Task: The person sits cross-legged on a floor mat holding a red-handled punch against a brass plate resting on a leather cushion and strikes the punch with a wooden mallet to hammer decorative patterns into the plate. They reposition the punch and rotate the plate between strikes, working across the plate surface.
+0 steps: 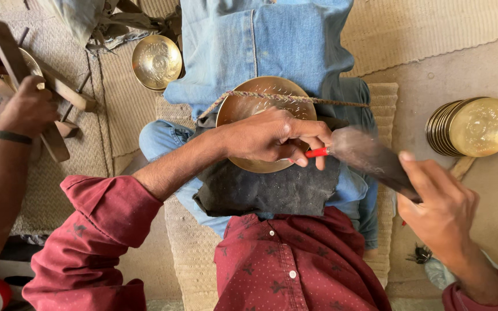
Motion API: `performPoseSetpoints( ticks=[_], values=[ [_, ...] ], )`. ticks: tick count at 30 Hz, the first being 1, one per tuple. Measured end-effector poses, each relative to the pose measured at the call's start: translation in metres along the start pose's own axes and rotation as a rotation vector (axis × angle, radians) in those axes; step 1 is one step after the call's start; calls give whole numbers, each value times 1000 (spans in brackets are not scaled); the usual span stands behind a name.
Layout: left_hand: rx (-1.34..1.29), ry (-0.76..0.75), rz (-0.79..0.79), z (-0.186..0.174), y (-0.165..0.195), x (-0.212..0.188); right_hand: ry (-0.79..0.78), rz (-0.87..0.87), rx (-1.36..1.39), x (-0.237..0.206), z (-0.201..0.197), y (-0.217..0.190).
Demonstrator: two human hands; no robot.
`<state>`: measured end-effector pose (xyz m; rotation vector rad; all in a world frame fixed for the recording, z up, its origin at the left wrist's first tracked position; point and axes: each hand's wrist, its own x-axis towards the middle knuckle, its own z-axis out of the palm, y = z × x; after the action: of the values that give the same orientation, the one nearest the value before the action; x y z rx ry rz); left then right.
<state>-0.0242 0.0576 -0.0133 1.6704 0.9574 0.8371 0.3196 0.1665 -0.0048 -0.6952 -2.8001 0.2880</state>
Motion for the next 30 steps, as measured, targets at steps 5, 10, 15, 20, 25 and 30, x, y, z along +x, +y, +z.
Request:
performPoseSetpoints(
  ticks=[5,10,15,20,25,30],
  values=[
    [-32,-2,-12,1,-2,-1,-25,115,192,-1,1,3],
    [-118,14,22,2,-3,-2,-10,229,410,1,2,2],
    [-133,22,-2,2,-2,-1,-18,321,509,0,1,-1],
    [-87,28,5,1,2,-1,76,280,430,-11,7,5],
    [-133,67,-23,1,3,2,-5,110,330,-17,23,16],
    [-270,64,40,2,0,-1,194,-2,199,-22,13,23]
  ],
)
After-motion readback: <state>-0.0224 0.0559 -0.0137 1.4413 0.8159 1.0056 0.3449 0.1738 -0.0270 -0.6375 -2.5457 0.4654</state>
